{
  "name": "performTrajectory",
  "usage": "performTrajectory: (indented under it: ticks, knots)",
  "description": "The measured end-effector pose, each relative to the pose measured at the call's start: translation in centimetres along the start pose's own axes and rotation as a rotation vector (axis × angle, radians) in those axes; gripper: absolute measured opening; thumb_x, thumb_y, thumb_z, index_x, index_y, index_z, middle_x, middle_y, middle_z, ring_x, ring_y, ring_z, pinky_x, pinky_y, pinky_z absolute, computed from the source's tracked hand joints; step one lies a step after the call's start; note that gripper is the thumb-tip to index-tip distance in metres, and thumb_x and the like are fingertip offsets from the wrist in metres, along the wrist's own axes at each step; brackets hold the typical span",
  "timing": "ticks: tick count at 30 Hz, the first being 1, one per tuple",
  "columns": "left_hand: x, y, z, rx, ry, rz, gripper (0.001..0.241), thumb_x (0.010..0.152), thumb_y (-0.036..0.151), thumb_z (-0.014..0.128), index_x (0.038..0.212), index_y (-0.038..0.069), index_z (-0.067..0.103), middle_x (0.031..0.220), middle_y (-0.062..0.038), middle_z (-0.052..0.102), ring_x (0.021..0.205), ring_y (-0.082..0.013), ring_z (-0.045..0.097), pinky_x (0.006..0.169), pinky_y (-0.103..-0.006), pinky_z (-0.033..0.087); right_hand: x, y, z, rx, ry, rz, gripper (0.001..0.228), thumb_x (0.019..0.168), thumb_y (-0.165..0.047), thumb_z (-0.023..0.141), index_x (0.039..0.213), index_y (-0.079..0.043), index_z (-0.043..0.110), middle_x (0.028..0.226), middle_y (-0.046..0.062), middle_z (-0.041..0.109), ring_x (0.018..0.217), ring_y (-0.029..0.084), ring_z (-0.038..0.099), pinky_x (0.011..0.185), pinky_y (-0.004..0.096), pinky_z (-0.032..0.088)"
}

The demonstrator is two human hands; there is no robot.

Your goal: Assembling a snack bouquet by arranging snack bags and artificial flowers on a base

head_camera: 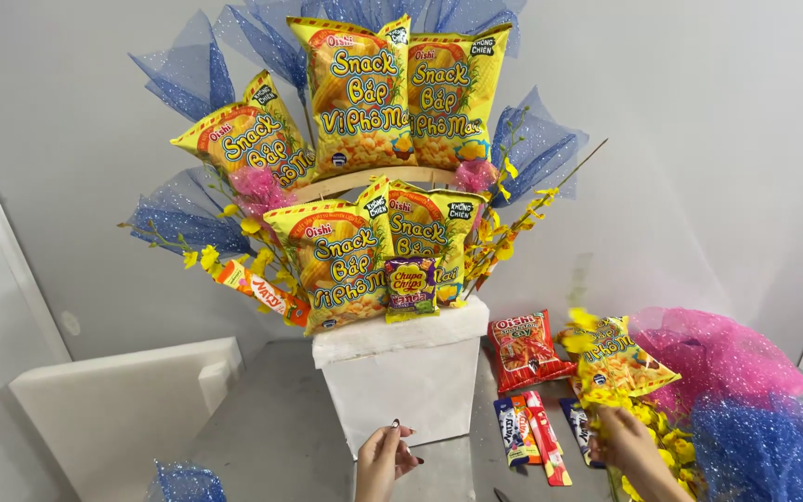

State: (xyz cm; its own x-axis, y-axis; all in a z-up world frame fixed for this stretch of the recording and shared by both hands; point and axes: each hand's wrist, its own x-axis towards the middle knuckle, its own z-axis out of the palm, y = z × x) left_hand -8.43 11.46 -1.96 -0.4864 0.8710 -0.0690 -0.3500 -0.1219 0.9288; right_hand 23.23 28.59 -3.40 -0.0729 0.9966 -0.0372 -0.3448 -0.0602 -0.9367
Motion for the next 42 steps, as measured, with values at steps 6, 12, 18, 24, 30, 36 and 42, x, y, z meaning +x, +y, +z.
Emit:
performTrajectory:
  ticks: [6,12,18,24,30,36,42]
  knots:
    - [-0.2,2.2,1.8,-0.069,0.045,-0.007,0.032,0.087,0.021,0.052,0.082,-0.007,0.065,0.059,-0.01,0.045,0.05,-0.0181,0.048,0.054,-0.031,0.052,-3.1,-9.2,-0.3,0.496,-0.45,-0.151,0.047,0.071,-0.01,0.038,0.117,0.001,0.039,0.117,0.024,0.045,0.104,0.034,0.046,0.091,0.038,0.039]
    - [2.2,2.8,1.6,-0.075,0.05,-0.053,0.031,0.089,0.021,0.051,0.086,-0.007,0.064,0.061,-0.011,0.043,0.05,-0.0212,0.049,0.055,-0.031,0.051,-8.0,-18.5,5.7,0.093,-0.153,-0.133,0.023,0.09,0.004,0.032,0.113,0.006,0.035,0.114,0.035,0.049,0.092,0.04,0.048,0.086,0.04,0.039]
    - [5.4,-1.2,4.4,-0.002,-0.294,0.288,0.023,0.072,0.012,0.066,0.088,-0.005,0.063,0.094,-0.018,0.071,0.063,-0.0266,0.069,0.054,-0.029,0.056,-4.8,-18.5,7.1,-0.272,-0.187,-0.33,0.03,0.089,-0.015,0.05,0.097,0.012,0.06,0.069,0.019,0.057,0.051,0.022,0.05,0.051,0.03,0.045]
    - [-3.9,3.8,13.6,0.446,-0.515,0.348,0.043,0.077,0.031,0.062,0.115,0.012,0.057,0.111,-0.007,0.063,0.104,-0.0128,0.062,0.083,-0.0227,0.051,-4.7,-15.1,10.1,-0.081,-0.414,-0.28,0.021,0.085,-0.011,0.049,0.1,0.002,0.055,0.091,0.021,0.067,0.043,0.016,0.047,0.042,0.025,0.042]
    - [-4.7,3.8,15.5,0.167,-0.529,0.26,0.022,0.079,0.005,0.061,0.1,0.003,0.064,0.088,-0.008,0.07,0.078,-0.0134,0.068,0.075,-0.0217,0.056,-5.9,-14.8,9.9,-0.019,-0.559,-0.263,0.021,0.087,-0.016,0.049,0.093,0.002,0.057,0.079,0.012,0.061,0.047,0.011,0.046,0.039,0.02,0.038]
    - [-3.5,3.7,17.1,0.149,-0.39,0.396,0.008,0.08,0.005,0.062,0.087,0.002,0.065,0.07,-0.005,0.065,0.062,-0.0088,0.06,0.058,-0.0197,0.051,-6.3,-16.0,9.7,-0.024,-0.53,-0.354,0.019,0.085,-0.008,0.051,0.097,0.006,0.056,0.074,0.016,0.057,0.056,0.019,0.055,0.052,0.029,0.049]
    - [-1.3,7.3,13.4,0.308,-0.131,0.468,0.021,0.078,0.024,0.058,0.09,0.012,0.071,0.071,0.0,0.074,0.066,-0.0091,0.071,0.057,-0.018,0.05,-5.4,-27.5,15.0,-0.007,-0.283,-0.739,0.015,0.088,-0.015,0.051,0.096,-0.002,0.05,0.08,0.014,0.058,0.063,0.022,0.06,0.062,0.037,0.056]
